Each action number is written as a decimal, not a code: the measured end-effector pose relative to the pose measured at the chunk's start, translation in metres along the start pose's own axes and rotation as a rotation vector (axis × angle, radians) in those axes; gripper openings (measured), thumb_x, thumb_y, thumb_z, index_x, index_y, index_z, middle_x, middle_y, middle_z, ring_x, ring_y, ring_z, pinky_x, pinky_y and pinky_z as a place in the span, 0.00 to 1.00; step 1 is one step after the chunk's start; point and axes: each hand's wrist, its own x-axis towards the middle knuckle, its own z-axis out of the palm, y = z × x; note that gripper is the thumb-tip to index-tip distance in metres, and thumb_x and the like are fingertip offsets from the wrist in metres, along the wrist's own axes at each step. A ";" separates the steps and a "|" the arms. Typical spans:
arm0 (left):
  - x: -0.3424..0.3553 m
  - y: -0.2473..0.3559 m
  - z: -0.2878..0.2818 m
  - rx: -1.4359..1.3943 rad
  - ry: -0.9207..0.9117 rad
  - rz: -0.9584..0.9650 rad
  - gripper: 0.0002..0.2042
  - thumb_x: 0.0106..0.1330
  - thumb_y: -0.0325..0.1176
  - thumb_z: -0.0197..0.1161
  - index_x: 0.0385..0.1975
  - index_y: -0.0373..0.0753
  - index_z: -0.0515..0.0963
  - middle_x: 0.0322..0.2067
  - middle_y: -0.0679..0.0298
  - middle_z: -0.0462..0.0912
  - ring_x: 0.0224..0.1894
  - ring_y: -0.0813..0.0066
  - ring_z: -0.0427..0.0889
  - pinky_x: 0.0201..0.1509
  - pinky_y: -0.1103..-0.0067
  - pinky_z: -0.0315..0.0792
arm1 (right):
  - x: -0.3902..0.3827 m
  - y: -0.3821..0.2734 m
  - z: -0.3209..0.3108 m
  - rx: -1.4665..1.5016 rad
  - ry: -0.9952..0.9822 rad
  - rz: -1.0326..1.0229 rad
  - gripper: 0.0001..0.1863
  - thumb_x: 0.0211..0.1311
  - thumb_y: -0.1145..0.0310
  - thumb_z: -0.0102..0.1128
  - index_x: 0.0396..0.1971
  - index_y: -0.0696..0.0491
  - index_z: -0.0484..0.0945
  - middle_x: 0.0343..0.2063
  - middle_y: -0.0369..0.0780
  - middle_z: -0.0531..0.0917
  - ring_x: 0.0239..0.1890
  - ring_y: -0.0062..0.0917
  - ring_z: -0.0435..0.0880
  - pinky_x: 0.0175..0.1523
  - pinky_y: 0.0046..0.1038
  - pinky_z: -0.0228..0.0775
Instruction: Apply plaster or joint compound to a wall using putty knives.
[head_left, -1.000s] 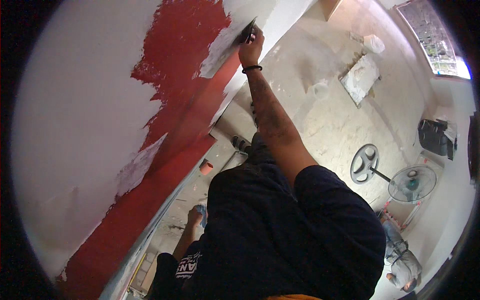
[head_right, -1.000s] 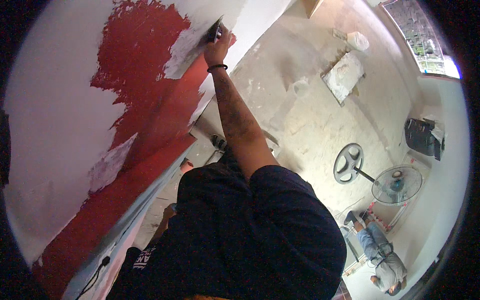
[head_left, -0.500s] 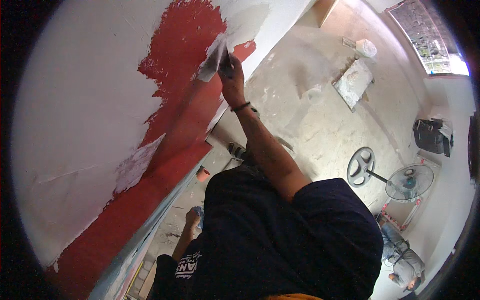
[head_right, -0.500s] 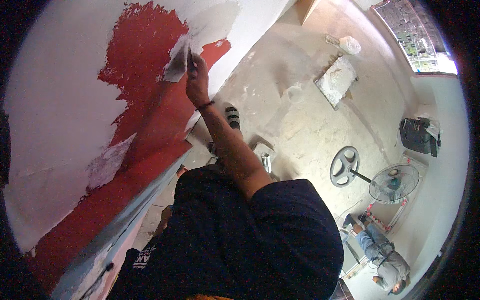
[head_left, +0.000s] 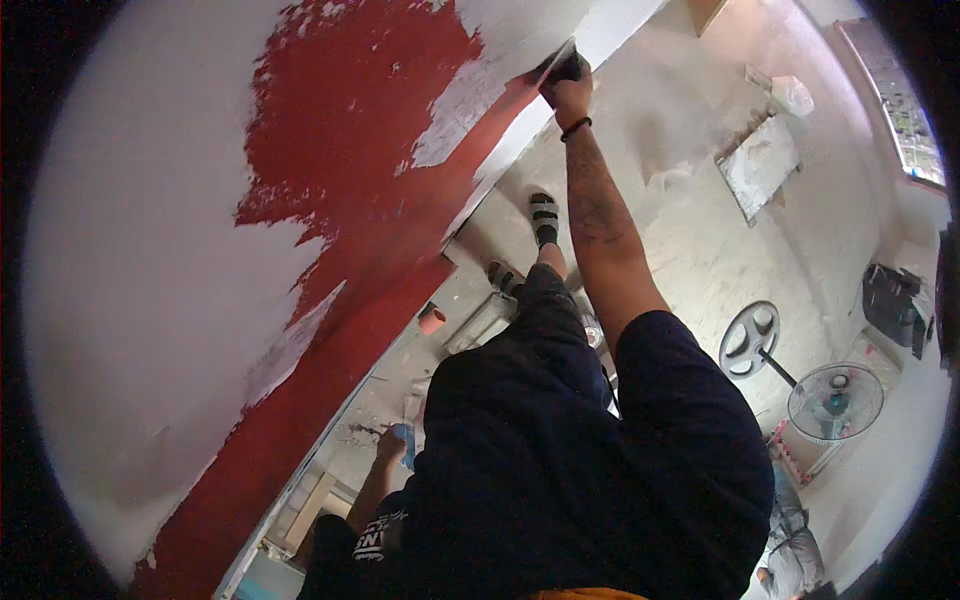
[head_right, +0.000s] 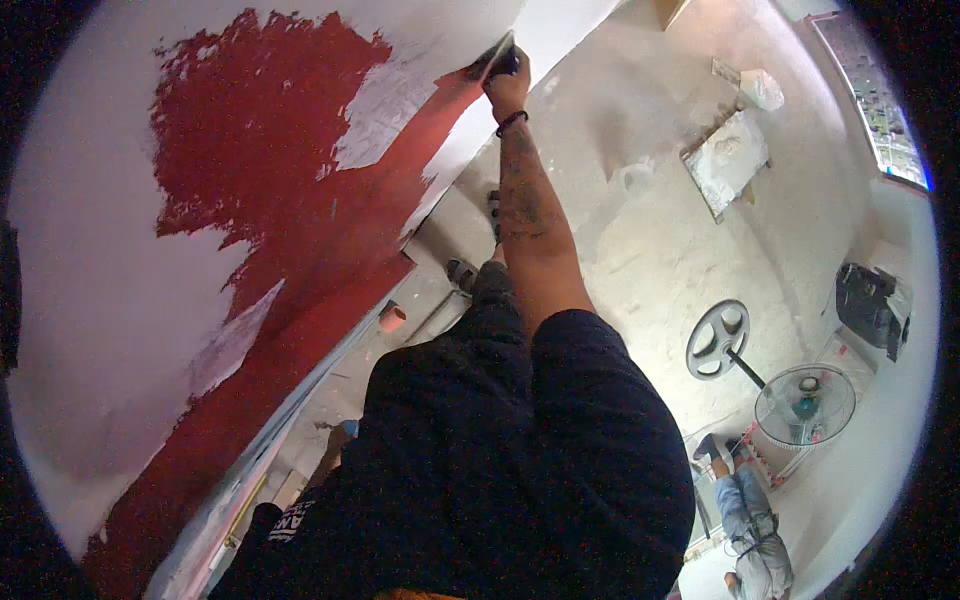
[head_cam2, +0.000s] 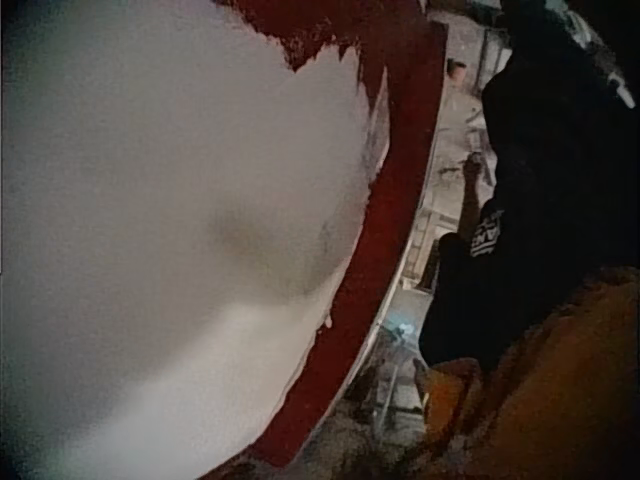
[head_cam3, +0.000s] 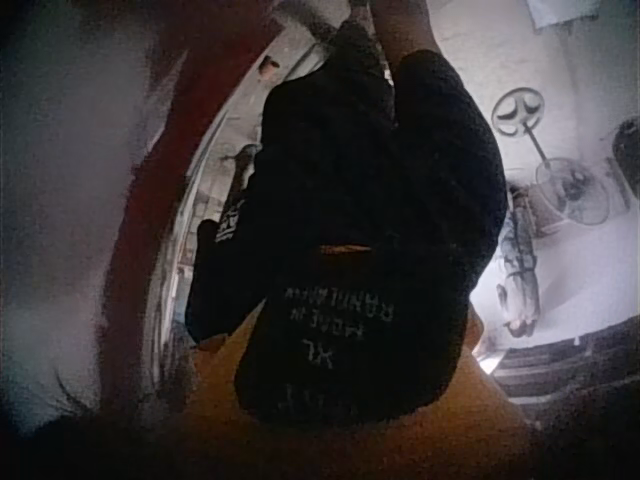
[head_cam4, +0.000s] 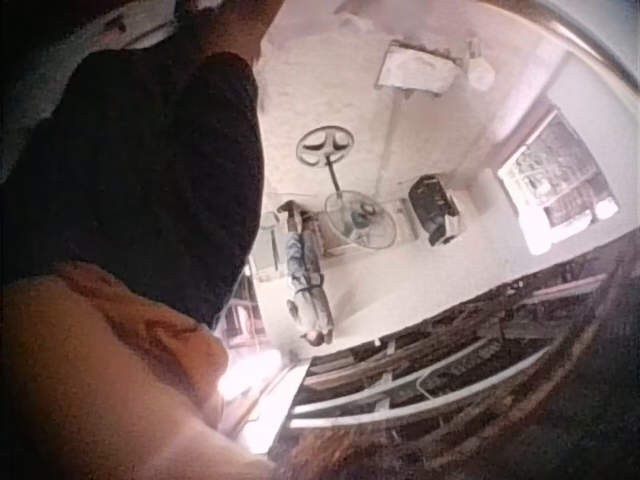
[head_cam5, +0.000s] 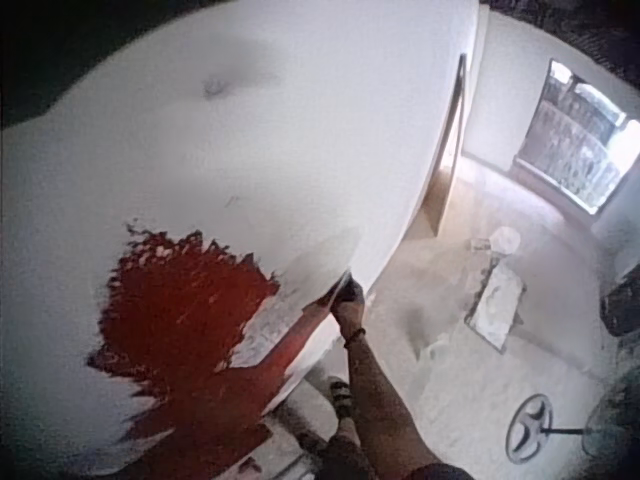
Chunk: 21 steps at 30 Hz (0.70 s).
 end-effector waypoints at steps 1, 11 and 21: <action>-0.003 0.002 -0.001 0.000 -0.010 -0.002 0.12 0.51 0.29 0.50 0.35 0.38 0.76 0.37 0.50 0.79 0.43 0.53 0.77 0.50 0.67 0.70 | 0.001 0.003 0.013 -0.149 0.046 -0.141 0.25 0.43 0.87 0.46 0.47 0.59 0.67 0.37 0.43 0.75 0.39 0.29 0.75 0.45 0.27 0.70; 0.014 0.040 -0.117 -0.758 -0.077 -0.663 0.17 0.51 0.31 0.52 0.43 0.37 0.72 0.41 0.47 0.77 0.45 0.51 0.76 0.49 0.65 0.70 | -0.071 -0.035 0.087 -0.659 0.276 -0.301 0.31 0.38 0.84 0.43 0.51 0.58 0.64 0.40 0.50 0.70 0.43 0.42 0.68 0.51 0.36 0.61; 0.045 0.016 -0.076 -0.724 -0.002 -0.536 0.22 0.52 0.31 0.51 0.50 0.35 0.67 0.44 0.45 0.75 0.48 0.50 0.74 0.52 0.65 0.69 | -0.200 -0.094 0.153 -0.617 0.169 -0.336 0.34 0.40 0.83 0.47 0.56 0.57 0.59 0.45 0.49 0.64 0.50 0.45 0.64 0.58 0.36 0.56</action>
